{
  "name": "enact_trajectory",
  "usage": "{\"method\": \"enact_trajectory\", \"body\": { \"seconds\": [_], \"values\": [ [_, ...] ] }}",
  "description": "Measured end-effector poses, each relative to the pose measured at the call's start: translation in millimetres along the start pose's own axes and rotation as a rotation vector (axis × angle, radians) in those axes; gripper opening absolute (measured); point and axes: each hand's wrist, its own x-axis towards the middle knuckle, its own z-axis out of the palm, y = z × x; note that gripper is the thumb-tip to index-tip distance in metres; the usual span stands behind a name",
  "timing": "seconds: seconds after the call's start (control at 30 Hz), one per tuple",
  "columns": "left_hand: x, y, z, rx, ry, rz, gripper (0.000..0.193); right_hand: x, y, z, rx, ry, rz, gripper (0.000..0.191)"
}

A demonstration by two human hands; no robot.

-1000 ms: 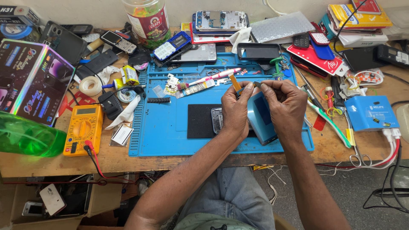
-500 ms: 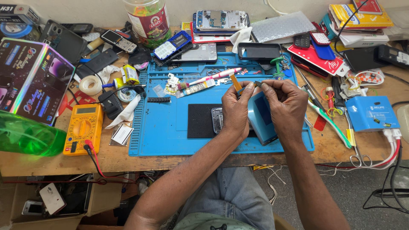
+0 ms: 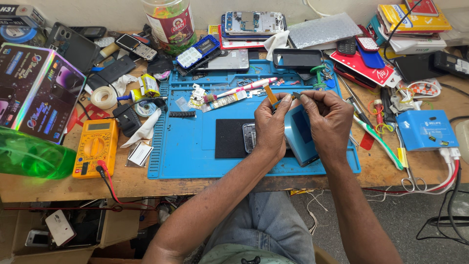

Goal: The person unpacks a new Samsung LCD screen, removes the protective film, and cleans the interior of a disassembled smartphone chassis with a tissue. The person then places the new screen into the chassis.

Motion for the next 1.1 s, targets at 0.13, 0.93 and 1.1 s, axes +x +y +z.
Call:
{"method": "enact_trajectory", "body": {
  "seconds": [0.13,0.93,1.1],
  "values": [
    [-0.4,1.0,0.6,-0.003,0.001,-0.011,0.016,0.1,0.4,-0.6,-0.001,-0.002,0.003,0.008],
    [-0.4,-0.8,0.7,-0.014,-0.01,0.0,0.016,0.2,0.0,-1.6,0.003,-0.005,0.002,0.008],
    [-0.8,-0.8,0.3,-0.02,-0.015,0.005,0.016,-0.6,-0.4,-1.5,-0.018,-0.001,0.004,0.007]
  ]
}}
